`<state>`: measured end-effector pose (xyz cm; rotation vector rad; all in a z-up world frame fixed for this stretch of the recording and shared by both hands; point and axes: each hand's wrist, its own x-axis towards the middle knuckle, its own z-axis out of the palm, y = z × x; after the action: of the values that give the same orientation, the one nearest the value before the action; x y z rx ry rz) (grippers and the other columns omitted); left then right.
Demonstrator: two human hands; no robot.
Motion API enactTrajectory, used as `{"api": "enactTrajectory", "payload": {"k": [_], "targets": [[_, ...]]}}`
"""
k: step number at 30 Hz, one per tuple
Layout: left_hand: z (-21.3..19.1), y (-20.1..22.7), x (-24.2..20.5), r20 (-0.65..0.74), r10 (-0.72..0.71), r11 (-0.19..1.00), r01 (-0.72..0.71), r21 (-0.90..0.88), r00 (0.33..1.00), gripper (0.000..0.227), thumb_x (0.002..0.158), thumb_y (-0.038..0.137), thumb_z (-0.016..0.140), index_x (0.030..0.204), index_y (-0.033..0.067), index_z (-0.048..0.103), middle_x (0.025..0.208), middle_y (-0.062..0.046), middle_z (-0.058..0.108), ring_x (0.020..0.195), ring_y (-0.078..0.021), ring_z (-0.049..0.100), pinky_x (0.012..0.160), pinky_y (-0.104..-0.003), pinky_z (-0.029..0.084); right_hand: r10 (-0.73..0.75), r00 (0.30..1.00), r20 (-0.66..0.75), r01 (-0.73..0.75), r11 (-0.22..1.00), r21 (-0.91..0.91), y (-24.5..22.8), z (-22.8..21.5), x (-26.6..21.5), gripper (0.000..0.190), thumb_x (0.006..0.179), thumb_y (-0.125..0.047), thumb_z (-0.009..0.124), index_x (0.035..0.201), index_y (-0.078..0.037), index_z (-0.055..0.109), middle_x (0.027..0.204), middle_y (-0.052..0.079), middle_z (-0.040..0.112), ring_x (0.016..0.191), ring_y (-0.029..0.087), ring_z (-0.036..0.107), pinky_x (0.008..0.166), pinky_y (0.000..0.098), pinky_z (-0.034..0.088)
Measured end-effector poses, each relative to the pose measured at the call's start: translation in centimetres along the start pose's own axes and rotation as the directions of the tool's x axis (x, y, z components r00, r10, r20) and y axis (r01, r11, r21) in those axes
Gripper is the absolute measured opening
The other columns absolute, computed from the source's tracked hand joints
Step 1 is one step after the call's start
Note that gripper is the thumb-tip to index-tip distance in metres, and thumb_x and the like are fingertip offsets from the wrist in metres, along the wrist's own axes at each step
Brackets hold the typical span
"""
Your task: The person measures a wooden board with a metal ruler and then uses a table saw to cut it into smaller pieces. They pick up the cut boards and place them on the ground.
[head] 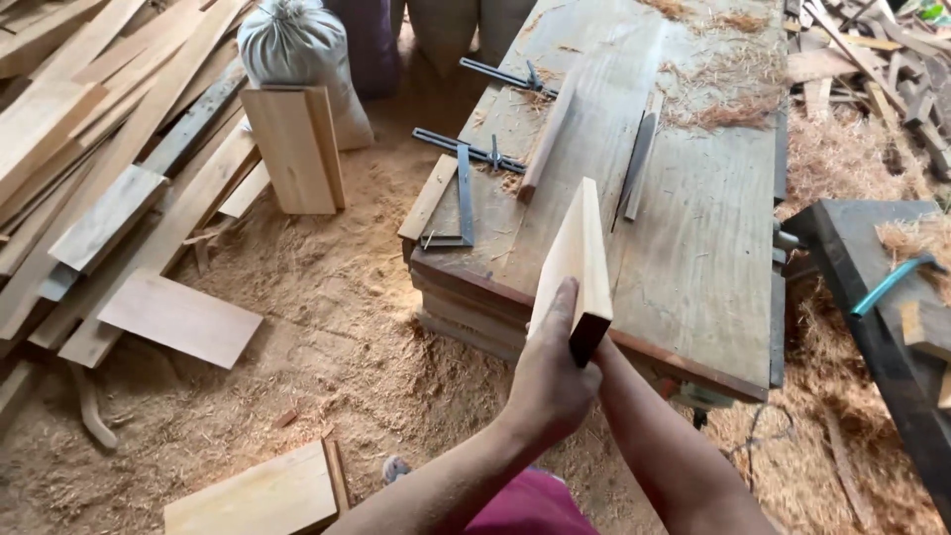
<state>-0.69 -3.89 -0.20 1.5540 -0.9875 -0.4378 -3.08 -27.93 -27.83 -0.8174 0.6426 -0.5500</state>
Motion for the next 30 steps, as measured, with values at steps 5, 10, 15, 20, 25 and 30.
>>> {"api": "enactTrajectory", "payload": {"k": [5,10,15,20,25,30], "targets": [[0.4,0.8,0.8,-0.036,0.042,0.999,-0.042,-0.012,0.998,0.074,0.088,-0.001,0.056,0.156,-0.0113,0.03,0.156,-0.036,0.043,0.148,-0.0453,0.04,0.122,-0.044,0.033,-0.264,0.954,-0.142,0.191,0.9,-0.391,-5.7,9.8,-9.4,0.056,0.102,-0.037,0.061,0.15,-0.008,0.053,0.143,0.005,0.063,0.124,0.012,0.06,0.102,0.0281,0.049],[0.6,0.9,1.4,-0.031,0.051,0.998,-0.05,0.025,0.998,0.078,0.084,-0.002,0.057,0.155,-0.0144,0.028,0.155,-0.037,0.041,0.149,-0.0447,0.038,0.125,-0.044,0.029,-0.307,0.952,-0.019,0.301,0.942,-0.147,-6.4,11.0,-9.9,0.051,0.101,-0.032,0.062,0.144,-0.007,0.055,0.137,0.0,0.065,0.126,0.009,0.06,0.106,0.0243,0.048],[1.1,0.9,1.7,-0.027,0.045,0.999,-0.044,0.021,0.999,0.083,0.078,-0.004,0.059,0.154,-0.0138,0.028,0.154,-0.037,0.042,0.147,-0.0453,0.04,0.122,-0.044,0.03,-0.397,0.648,-0.65,0.312,0.917,-0.249,-11.3,26.4,-19.3,0.043,0.091,-0.03,0.075,0.116,0.005,0.074,0.111,0.009,0.082,0.106,0.017,0.078,0.096,0.0291,0.059],[1.2,0.5,1.8,-0.028,0.039,0.999,-0.04,-0.02,0.999,0.083,0.078,-0.005,0.059,0.154,-0.0138,0.028,0.153,-0.036,0.043,0.146,-0.0439,0.042,0.122,-0.043,0.032,-0.455,0.617,-0.642,0.415,0.881,-0.226,-15.0,33.0,-24.8,0.046,0.088,-0.031,0.075,0.115,0.005,0.072,0.111,0.01,0.081,0.105,0.018,0.08,0.095,0.0307,0.062],[1.1,0.8,2.3,0.001,0.02,1.0,-0.02,0.004,1.0,0.086,0.077,-0.006,0.061,0.155,-0.0149,0.025,0.154,-0.036,0.041,0.147,-0.0436,0.04,0.124,-0.042,0.029,-0.536,0.705,-0.465,0.422,0.843,-0.332,-14.3,31.6,-23.5,0.052,0.091,-0.037,0.071,0.124,0.003,0.067,0.118,0.011,0.077,0.109,0.018,0.076,0.096,0.032,0.061],[1.3,0.6,2.2,-0.02,0.044,0.999,-0.044,0.016,0.999,0.085,0.076,-0.007,0.06,0.154,-0.0147,0.026,0.155,-0.036,0.039,0.149,-0.0441,0.037,0.125,-0.043,0.027,-0.583,0.77,-0.258,0.449,0.783,-0.43,-11.0,22.9,-17.3,0.058,0.095,-0.042,0.066,0.133,0.001,0.063,0.126,0.011,0.072,0.113,0.018,0.072,0.097,0.0332,0.059]]}}
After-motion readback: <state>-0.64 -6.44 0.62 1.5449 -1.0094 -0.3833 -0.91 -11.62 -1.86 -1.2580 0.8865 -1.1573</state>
